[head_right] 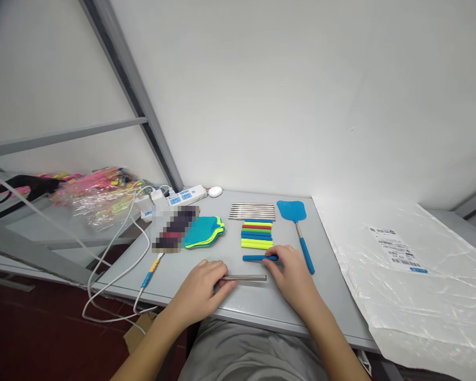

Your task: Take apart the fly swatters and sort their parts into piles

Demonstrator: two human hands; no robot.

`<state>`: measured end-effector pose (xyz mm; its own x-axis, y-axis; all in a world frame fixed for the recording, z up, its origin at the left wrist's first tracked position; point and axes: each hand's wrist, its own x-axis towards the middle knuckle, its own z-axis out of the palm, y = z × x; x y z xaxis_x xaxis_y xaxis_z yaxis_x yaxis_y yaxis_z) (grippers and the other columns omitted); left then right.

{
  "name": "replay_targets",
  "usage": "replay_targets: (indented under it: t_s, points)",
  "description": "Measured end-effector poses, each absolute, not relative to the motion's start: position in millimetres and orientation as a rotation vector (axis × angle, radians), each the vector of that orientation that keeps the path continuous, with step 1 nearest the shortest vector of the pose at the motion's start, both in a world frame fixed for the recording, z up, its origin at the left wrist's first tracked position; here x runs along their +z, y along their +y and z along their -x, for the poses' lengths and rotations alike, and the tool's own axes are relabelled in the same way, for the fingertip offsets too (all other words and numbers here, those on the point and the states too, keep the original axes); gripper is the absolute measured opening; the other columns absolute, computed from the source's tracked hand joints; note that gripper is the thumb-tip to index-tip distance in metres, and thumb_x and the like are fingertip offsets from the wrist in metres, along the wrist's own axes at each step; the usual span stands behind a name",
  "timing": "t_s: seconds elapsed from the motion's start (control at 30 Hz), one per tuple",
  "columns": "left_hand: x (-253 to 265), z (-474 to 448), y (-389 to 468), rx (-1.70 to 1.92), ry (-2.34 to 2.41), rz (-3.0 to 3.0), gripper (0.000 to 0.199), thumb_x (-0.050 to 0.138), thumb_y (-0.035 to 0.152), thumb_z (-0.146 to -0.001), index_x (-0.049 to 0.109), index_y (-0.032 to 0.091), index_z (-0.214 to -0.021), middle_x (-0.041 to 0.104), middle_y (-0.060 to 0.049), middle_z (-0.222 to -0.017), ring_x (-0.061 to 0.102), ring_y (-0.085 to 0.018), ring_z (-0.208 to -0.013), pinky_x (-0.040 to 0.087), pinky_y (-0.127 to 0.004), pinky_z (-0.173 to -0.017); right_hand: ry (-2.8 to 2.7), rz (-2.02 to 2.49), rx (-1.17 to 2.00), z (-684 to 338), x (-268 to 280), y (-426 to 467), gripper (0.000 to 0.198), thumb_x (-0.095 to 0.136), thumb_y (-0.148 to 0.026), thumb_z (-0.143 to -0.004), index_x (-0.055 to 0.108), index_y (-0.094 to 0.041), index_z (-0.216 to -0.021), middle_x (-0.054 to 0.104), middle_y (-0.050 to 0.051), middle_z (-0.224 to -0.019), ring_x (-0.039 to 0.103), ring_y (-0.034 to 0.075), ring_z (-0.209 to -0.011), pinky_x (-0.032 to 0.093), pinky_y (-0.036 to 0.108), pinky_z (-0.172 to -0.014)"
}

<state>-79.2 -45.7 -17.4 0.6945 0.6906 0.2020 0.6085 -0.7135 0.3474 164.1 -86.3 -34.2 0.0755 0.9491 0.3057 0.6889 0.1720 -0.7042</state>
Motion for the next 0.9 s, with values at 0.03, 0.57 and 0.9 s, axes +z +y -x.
replay_targets:
  t_s: [0.03, 0.57, 0.9]
  points:
    - [-18, 77, -45, 0.447, 1.027, -2.678, 0.027, 0.049, 0.035, -0.094, 0.046, 0.020, -0.072, 0.058, 0.000, -0.072, 0.053, -0.017, -0.069, 0.032, -0.031, -0.068, -1.740, 1.563, 0.412, -161, -35, -83, 0.011, 0.057, -0.033, -0.089, 0.062, -0.024, -0.092, 0.065, 0.004, -0.094, 0.058, 0.024, -0.093, 0.046, 0.040, -0.082]
    - [-20, 52, -37, 0.323, 1.104, -2.727, 0.037, 0.046, 0.038, -0.095, 0.048, 0.027, -0.131, 0.072, -0.003, -0.098, 0.066, -0.025, -0.086, 0.039, -0.038, -0.081, -1.641, 1.737, 0.336, -181, -44, -101, 0.022, 0.045, -0.035, -0.096, 0.059, -0.026, -0.111, 0.057, 0.004, -0.092, 0.056, 0.020, -0.080, 0.044, 0.041, -0.081]
    - [-22, 49, -36, 0.314, 1.126, -2.724, 0.036, 0.044, 0.036, -0.096, 0.050, 0.024, -0.129, 0.072, -0.006, -0.104, 0.067, -0.025, -0.091, 0.040, -0.039, -0.081, -1.682, 1.649, 0.402, -168, -32, -108, 0.026, 0.038, -0.038, -0.099, 0.057, -0.027, -0.113, 0.063, 0.003, -0.099, 0.058, 0.020, -0.095, 0.042, 0.037, -0.086]
